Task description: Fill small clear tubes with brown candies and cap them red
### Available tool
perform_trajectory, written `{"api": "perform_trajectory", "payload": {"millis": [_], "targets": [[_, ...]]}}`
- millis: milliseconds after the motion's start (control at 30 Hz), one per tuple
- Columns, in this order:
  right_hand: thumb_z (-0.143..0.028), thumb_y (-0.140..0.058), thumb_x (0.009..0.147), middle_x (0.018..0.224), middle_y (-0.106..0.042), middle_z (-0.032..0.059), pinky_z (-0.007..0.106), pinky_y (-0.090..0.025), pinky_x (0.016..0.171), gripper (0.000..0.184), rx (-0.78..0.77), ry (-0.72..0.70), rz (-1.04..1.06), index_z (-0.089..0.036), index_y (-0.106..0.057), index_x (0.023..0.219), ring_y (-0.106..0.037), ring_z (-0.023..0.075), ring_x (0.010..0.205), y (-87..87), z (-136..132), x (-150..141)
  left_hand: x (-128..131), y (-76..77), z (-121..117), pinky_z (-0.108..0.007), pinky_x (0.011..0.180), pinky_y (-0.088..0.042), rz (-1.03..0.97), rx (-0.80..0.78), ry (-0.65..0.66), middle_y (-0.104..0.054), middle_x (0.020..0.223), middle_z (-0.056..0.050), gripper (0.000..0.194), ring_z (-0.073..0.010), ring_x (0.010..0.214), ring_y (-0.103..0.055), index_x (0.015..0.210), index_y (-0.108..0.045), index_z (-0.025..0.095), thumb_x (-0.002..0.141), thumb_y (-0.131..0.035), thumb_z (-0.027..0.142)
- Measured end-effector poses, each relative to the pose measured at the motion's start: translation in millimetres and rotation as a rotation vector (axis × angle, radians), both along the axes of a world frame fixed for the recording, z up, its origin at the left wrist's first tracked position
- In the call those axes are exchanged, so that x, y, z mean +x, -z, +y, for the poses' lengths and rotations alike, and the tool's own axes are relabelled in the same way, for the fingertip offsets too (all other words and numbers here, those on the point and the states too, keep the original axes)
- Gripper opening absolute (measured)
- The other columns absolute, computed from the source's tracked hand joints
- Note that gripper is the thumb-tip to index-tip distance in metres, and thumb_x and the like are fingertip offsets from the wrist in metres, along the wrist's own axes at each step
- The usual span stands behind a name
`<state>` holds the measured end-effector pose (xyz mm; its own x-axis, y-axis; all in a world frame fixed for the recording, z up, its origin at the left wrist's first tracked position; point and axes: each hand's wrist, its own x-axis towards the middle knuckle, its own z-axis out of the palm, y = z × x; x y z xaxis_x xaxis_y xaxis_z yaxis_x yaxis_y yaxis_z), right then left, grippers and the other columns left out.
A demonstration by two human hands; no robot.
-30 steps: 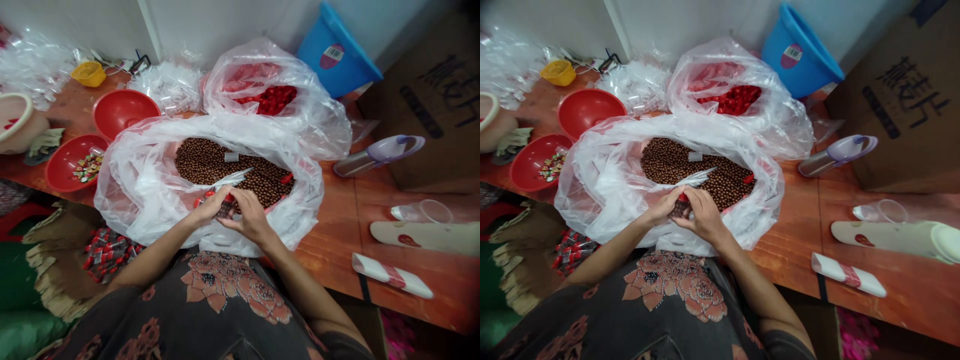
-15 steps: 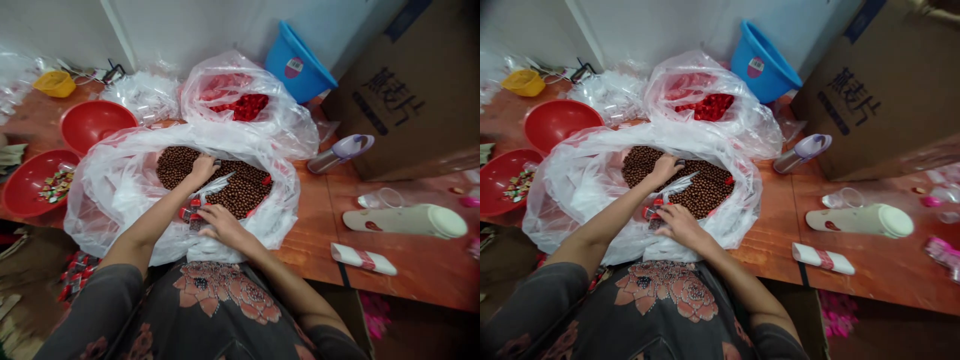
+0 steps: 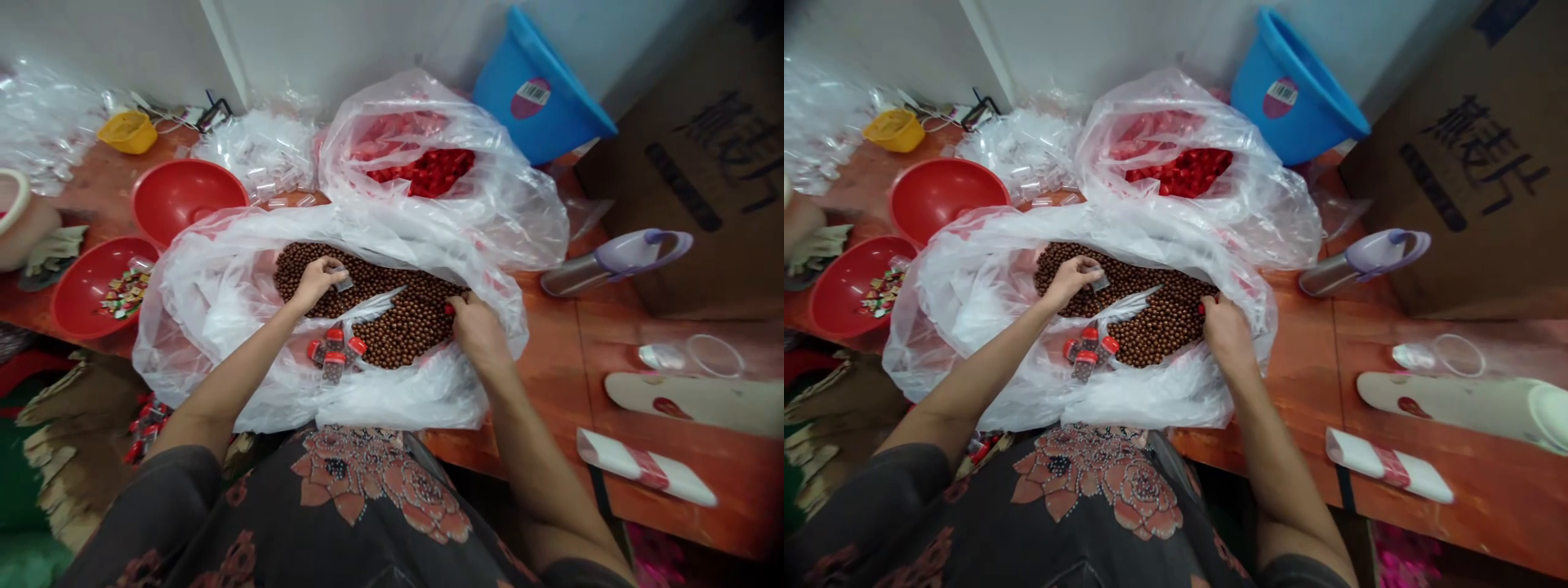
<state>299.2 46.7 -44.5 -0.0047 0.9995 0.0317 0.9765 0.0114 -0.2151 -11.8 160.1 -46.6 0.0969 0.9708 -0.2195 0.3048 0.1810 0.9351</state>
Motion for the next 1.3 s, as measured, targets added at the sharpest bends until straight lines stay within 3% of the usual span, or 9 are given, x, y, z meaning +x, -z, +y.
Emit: {"api": "perform_trajectory", "payload": {"millis": [133, 267, 367, 533, 767, 900, 1000, 1133, 1300], "targets": [[-0.02, -0.046, 0.086, 0.11, -0.064, 0.0163, 0.04, -0.048, 0.089, 0.03, 0.114, -0.013, 0.281, -0.015, -0.061, 0.111, -0.061, 0.0282, 0.101, -2.6, -0.5, -10.4, 15.6, 5.2, 0.4, -0.022, 0.059, -0.05, -0.17, -0.155, -0.076, -0.061, 0.069, 0.001, 0.028, -0.0111, 0.062, -0.061, 0.09, -0.057, 0.015, 0.067, -0.073, 0.013], [-0.028, -0.054, 0.083, 0.093, -0.067, 0.0076, 0.036, -0.05, 0.077, 0.023, 0.026, 0.051, 0.506, -0.02, -0.057, 0.104, -0.064, 0.0228, 0.082, -7.9, -13.5, -18.2, 39.8, 9.8, 0.0, -0.02, 0.056, -0.049, -0.15, -0.134, -0.063, -0.061, 0.065, 0.001, 0.022, -0.0098, 0.059, -0.059, 0.083, -0.057, 0.014, 0.069, -0.074, 0.015], [-0.025, -0.053, 0.08, 0.089, -0.068, 0.0048, 0.034, -0.048, 0.071, 0.021, -0.061, 0.078, 0.519, -0.022, -0.056, 0.101, -0.063, 0.021, 0.075, -9.0, -23.6, -21.0, 55.6, 12.9, -1.1, -0.018, 0.049, -0.044, -0.106, -0.13, -0.053, -0.062, 0.065, 0.0, 0.023, -0.0099, 0.057, -0.057, 0.078, -0.057, 0.014, 0.067, -0.077, 0.017], [-0.027, -0.054, 0.083, 0.099, -0.067, 0.0095, 0.039, -0.049, 0.08, 0.016, -0.033, -0.029, 0.421, -0.02, -0.058, 0.097, -0.062, 0.0254, 0.09, 1.6, -28.4, -22.7, 70.8, 14.7, -0.9, -0.02, 0.053, -0.047, -0.201, -0.205, -0.037, -0.061, 0.064, 0.001, 0.027, -0.0105, 0.058, -0.058, 0.075, -0.056, 0.014, 0.064, -0.081, 0.014], [-0.022, -0.05, 0.087, 0.116, -0.067, 0.0134, 0.049, -0.048, 0.093, 0.034, -0.026, -0.084, 0.433, -0.018, -0.059, 0.12, -0.061, 0.0302, 0.105, 12.4, -30.1, -31.5, 68.4, 9.7, -1.2, -0.021, 0.058, -0.047, -0.363, -0.359, 0.054, -0.065, 0.065, 0.001, 0.033, -0.01, 0.058, -0.06, 0.084, -0.06, 0.012, 0.059, -0.081, 0.007], [-0.023, -0.048, 0.09, 0.137, -0.059, 0.0109, 0.049, -0.044, 0.104, 0.046, -0.009, -0.044, 0.659, -0.023, -0.052, 0.136, -0.059, 0.0265, 0.119, 13.7, -31.8, -33.6, 61.0, 6.7, -4.4, -0.025, 0.07, -0.051, -0.523, -0.426, 0.101, -0.071, 0.08, -0.002, 0.047, -0.0125, 0.067, -0.066, 0.101, -0.065, 0.012, 0.058, -0.08, 0.003], [-0.03, -0.051, 0.092, 0.143, -0.055, 0.0082, 0.048, -0.04, 0.11, 0.044, 0.002, 0.003, 0.858, -0.026, -0.053, 0.136, -0.054, 0.0243, 0.127, 11.5, -33.6, -37.2, 55.7, 2.9, -7.9, -0.027, 0.076, -0.052, -0.565, -0.439, 0.135, -0.072, 0.086, -0.004, 0.045, -0.0122, 0.07, -0.066, 0.101, -0.069, 0.01, 0.058, -0.082, 0.005], [-0.036, -0.06, 0.089, 0.119, -0.068, 0.0054, 0.043, -0.049, 0.101, 0.039, -0.006, 0.104, 1.172, -0.027, -0.058, 0.127, -0.065, 0.0203, 0.109, -1.0, -37.2, -44.9, 46.3, -13.8, -22.0, -0.026, 0.078, -0.051, -0.574, -0.422, 0.116, -0.073, 0.086, -0.005, 0.041, -0.0122, 0.073, -0.067, 0.096, -0.07, 0.01, 0.057, -0.085, 0.009], [-0.032, -0.079, 0.073, 0.093, -0.071, -0.0033, 0.026, -0.059, 0.069, 0.047, 0.045, 0.3, 1.605, -0.029, -0.058, 0.114, -0.068, 0.0133, 0.08, -25.1, -36.4, -54.4, 33.0, -43.1, -60.3, -0.028, 0.08, -0.053, -0.655, -0.302, 0.138, -0.073, 0.094, -0.006, 0.042, -0.0151, 0.083, -0.068, 0.099, -0.069, 0.012, 0.061, -0.086, 0.016]]}}
